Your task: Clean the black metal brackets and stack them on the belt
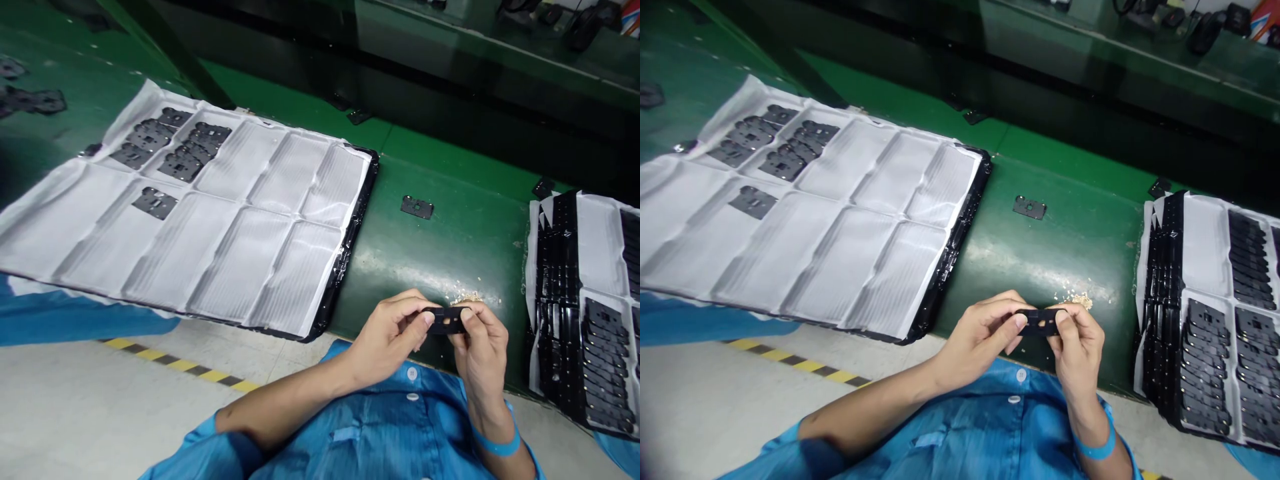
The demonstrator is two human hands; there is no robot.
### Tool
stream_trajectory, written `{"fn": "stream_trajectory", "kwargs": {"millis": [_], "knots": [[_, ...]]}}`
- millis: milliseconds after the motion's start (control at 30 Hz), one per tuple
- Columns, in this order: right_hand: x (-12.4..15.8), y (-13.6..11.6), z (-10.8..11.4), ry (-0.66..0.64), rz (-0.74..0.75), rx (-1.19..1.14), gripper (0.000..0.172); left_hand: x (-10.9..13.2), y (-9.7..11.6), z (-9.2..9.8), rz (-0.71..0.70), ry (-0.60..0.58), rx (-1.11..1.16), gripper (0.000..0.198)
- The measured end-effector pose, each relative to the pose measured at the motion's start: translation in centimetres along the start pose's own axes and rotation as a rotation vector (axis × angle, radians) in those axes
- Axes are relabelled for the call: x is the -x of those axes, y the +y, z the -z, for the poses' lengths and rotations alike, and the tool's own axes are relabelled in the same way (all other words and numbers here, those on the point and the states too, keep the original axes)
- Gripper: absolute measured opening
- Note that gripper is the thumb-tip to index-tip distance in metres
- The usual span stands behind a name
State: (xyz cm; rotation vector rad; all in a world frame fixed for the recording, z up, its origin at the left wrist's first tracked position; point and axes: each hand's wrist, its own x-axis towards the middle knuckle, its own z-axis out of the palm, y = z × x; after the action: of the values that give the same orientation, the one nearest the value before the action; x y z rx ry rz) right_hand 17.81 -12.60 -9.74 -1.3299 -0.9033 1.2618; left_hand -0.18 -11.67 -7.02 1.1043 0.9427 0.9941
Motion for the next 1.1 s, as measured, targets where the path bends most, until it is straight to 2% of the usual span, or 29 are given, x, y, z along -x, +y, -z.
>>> {"fn": "stream_trajectory", "kwargs": {"millis": [100,233,433,600,867,1000,1100], "knots": [[0.1,-0.8,0.0,-0.058,-0.043,-0.006,0.026,-0.1,0.2,0.1,0.093,-0.021,0.082,0.042],[0.5,-1.6,0.1,-0.069,-0.082,0.015,0.025,-0.3,0.4,0.3,0.219,-0.077,0.167,0.053],[0.9,-2.0,0.1,-0.048,-0.100,0.070,0.023,-0.6,1.1,0.3,0.292,-0.035,0.243,0.039],[1.3,-2.0,0.1,-0.018,-0.055,0.175,0.024,-0.9,1.1,0.0,0.311,-0.010,0.279,0.026],[1.6,-1.7,-0.2,-0.003,0.141,0.320,0.019,-1.2,0.2,0.1,0.273,0.085,0.315,0.016],[1.4,-1.4,-0.2,-0.023,0.104,0.279,0.019,-0.9,-0.2,0.3,0.270,0.087,0.308,0.017],[1.2,-1.0,0.1,-0.032,0.042,0.219,0.021,-0.7,-0.2,0.6,0.265,0.047,0.255,0.020]]}}
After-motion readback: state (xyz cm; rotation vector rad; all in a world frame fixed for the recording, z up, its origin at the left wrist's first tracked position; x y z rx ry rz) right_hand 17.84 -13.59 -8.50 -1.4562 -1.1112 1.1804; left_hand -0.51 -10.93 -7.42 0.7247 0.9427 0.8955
